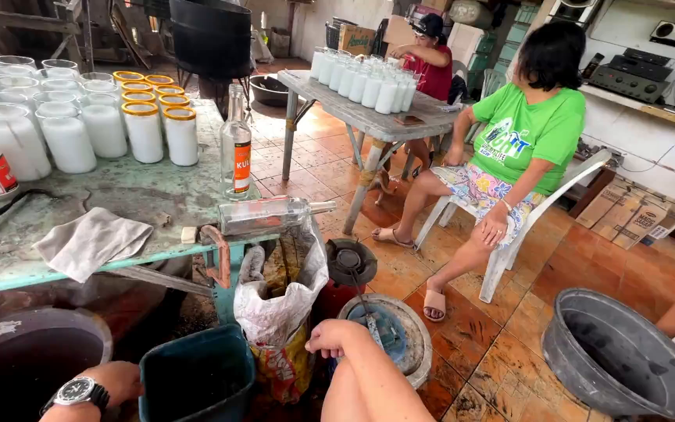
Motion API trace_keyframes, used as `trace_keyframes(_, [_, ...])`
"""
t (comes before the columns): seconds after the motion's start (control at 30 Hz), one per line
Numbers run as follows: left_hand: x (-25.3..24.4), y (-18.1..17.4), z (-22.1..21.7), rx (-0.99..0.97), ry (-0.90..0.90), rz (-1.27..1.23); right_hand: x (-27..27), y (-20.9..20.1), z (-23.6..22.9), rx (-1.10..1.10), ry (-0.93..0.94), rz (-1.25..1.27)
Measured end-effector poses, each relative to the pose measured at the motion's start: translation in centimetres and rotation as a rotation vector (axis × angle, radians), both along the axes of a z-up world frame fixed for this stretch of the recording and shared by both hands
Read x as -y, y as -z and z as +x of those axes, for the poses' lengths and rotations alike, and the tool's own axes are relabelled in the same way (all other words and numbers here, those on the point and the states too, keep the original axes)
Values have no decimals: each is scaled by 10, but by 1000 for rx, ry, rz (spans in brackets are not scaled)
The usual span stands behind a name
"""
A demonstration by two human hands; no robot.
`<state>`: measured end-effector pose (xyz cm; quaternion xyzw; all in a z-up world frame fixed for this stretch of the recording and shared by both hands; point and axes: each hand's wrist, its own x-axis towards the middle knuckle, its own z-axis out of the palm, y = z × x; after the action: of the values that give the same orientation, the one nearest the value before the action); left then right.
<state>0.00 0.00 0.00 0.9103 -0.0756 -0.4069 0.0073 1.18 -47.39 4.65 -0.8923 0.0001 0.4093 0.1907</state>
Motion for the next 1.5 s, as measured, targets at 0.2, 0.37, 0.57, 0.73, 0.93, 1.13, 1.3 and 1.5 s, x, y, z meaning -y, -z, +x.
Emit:
trace_keyframes(0.2, [-2,10,3,16,-2,5,-1,-11,-5,6,-20,-13])
trace_keyframes(0.37, [-2,13,6,-2,-13,13,-1,-10,-5,11,-25,-16])
trace_keyframes(0.57, [-6,23,11,-5,-1,-18,1,-2,0,15,-38,-15])
trace_keyframes(0.73, [-6,20,9,-20,-10,-27,3,4,2,6,-31,-6])
trace_keyframes(0.93, [-4,14,4,18,-5,-3,2,3,1,11,-27,-18])
trace_keyframes(1.13, [-7,24,10,16,13,-27,1,-1,0,3,-30,-38])
trace_keyframes(1.3, [-7,30,13,7,21,6,1,-2,0,0,-31,-31])
trace_keyframes(1.5, [-2,12,3,31,-9,-4,-2,-7,-3,5,-16,-41])
